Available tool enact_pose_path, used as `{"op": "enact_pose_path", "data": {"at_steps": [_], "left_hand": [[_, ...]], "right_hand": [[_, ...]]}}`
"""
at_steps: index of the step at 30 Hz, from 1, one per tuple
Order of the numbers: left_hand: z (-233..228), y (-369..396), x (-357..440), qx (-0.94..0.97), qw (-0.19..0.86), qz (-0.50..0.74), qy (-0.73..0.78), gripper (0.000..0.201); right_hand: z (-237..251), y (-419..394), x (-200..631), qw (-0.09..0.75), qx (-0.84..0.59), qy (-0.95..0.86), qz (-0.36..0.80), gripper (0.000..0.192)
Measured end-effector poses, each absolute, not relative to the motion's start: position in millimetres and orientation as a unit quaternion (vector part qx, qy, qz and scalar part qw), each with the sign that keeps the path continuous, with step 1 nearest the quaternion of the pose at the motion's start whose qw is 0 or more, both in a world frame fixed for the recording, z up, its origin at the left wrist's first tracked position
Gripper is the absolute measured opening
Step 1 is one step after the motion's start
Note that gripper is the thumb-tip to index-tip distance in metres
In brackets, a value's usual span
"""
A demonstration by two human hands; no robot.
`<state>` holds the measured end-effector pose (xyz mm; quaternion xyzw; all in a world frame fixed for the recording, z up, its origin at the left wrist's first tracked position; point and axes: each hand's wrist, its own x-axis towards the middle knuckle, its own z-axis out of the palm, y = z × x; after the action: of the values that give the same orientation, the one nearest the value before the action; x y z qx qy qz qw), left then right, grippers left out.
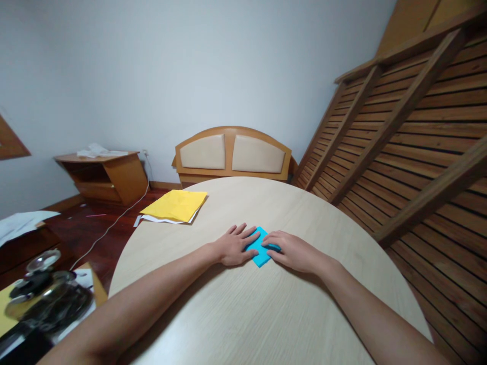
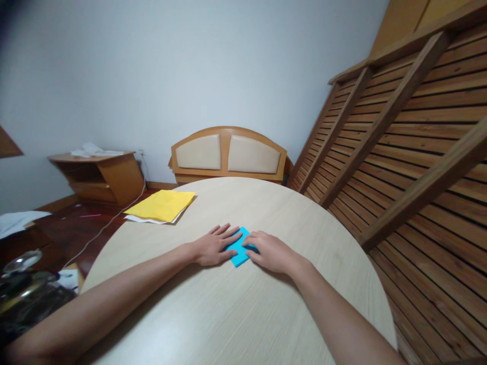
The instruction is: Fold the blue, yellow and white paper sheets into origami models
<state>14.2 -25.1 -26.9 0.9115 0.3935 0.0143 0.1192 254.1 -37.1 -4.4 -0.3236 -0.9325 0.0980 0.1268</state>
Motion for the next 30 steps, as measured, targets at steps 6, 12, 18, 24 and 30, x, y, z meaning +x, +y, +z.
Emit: {"op": "enact_pose_path", "data": {"at_steps": [6,12,18,24,30], "left_hand": [[-16.0,-13.3,-7.9,0.892,0.129,-0.044,0.431,0.062],[-13.5,-0.9,-30.4,0.897,0.053,-0.011,0.439,0.052],[-4.9,-4.4,-25.2,0.93,0.061,0.109,0.346,0.049],[0.3,-19.3,-8.8,0.954,0.102,0.115,0.256,0.045],[-7.3,-15.9,-6.1,0.954,0.066,0.113,0.27,0.03]], "right_hand": [[-3.2,-35.6,256.4,0.141,-0.341,-0.92,0.134,0.031],[5.3,-41.6,254.9,0.123,-0.365,-0.909,0.16,0.047],[7.8,-44.4,252.6,0.123,-0.37,-0.91,0.143,0.043],[8.8,-44.7,251.4,0.13,-0.343,-0.922,0.125,0.023],[6.1,-40.3,256.7,0.121,-0.366,-0.918,0.095,0.023]]}}
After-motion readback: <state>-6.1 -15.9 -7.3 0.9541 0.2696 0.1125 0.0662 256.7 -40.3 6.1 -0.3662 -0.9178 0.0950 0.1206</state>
